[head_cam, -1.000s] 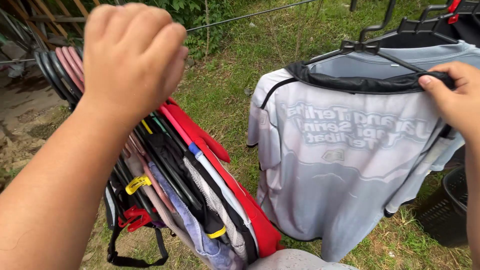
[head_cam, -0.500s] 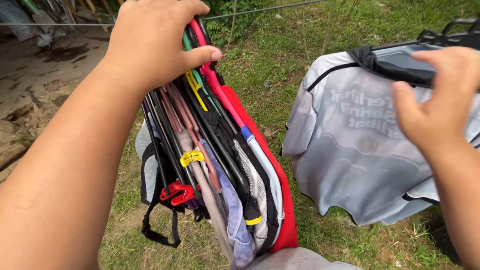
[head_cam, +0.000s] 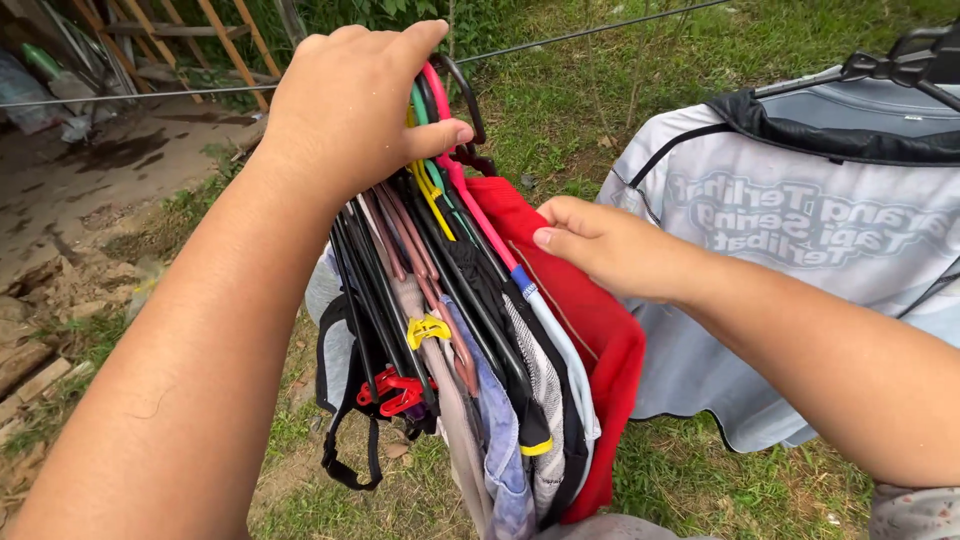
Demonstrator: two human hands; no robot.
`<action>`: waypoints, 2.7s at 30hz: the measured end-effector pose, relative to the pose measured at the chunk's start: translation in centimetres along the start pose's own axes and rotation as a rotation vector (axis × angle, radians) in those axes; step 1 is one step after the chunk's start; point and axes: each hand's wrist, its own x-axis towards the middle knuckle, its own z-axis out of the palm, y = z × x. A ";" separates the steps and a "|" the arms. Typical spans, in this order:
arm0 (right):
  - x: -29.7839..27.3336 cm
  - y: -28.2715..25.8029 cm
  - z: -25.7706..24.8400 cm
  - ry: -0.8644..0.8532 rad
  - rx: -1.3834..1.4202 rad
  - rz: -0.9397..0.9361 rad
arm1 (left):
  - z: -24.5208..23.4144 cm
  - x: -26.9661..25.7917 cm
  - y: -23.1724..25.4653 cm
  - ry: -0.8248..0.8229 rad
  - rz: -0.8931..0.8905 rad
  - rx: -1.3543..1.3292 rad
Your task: Hanging various items of laundry, including shirts, shorts, and undergarments, onto a clothesline using hangers and clothespins.
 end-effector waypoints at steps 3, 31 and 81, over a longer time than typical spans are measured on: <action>-0.9 -0.8 -2.3 0.083 -0.179 0.081 | 0.8 -0.2 -0.8 0.033 0.038 -0.025; -6.3 0.1 -18.3 0.136 0.176 0.469 | 6.1 7.1 11.4 -0.422 0.102 -0.051; -16.3 9.7 -22.0 0.669 -1.044 0.110 | 0.6 1.7 2.4 -0.163 -0.109 -0.410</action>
